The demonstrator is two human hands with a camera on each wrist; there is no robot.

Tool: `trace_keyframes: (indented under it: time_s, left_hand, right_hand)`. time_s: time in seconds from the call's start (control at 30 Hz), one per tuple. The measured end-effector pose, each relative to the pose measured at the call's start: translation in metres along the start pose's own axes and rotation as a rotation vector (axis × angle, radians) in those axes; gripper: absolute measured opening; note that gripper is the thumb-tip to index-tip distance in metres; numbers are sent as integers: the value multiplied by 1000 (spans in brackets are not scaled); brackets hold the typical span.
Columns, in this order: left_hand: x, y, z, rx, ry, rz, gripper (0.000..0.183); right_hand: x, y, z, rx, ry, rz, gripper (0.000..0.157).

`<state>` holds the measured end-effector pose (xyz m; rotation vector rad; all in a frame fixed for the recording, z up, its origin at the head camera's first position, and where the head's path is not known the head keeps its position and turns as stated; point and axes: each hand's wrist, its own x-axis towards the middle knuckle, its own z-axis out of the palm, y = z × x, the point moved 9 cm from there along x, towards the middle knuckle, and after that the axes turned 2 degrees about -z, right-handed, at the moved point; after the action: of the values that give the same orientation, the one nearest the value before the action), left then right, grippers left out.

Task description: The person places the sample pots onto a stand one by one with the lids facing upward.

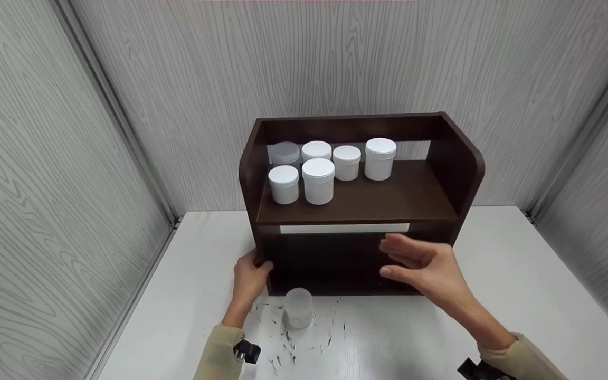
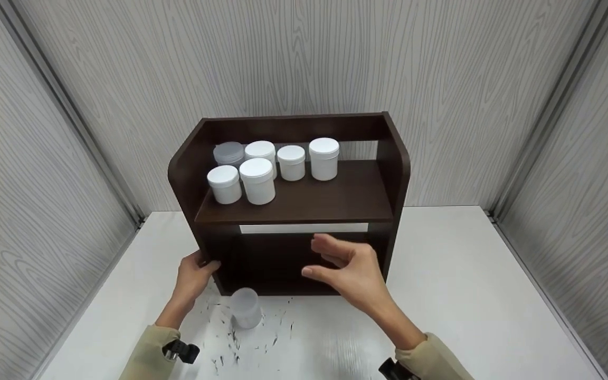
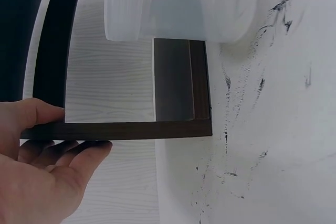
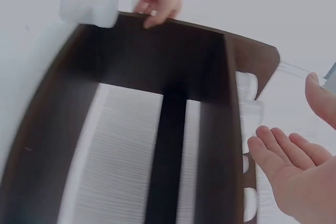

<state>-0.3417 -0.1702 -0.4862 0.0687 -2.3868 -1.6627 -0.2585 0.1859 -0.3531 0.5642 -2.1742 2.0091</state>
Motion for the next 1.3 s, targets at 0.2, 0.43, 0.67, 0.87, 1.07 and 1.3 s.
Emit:
trace_keyframes:
  time_s: [0.2, 0.43, 0.67, 0.87, 1.07, 1.3]
  left_hand:
    - [-2, 1, 0, -1, 0, 6, 51]
    - [-8, 2, -1, -16, 22, -14, 46]
    - [-15, 5, -2, -52, 66, -10, 41]
    - [-19, 6, -1, -70, 84, 5, 37]
    - [-17, 6, -3, -66, 91, -2, 41]
    - [-17, 8, -2, -66, 93, 0, 46]
  right_hand:
    - [-15, 37, 8, -15, -76, 47, 60]
    - [-27, 73, 20, -42, -131, 99, 63]
    - [-34, 104, 34, -67, -165, 118, 64]
    - [-32, 118, 47, -64, -185, 98, 60]
    - [-25, 130, 61, -53, -219, 75, 62]
    - [-22, 148, 79, -35, -259, 109, 67]
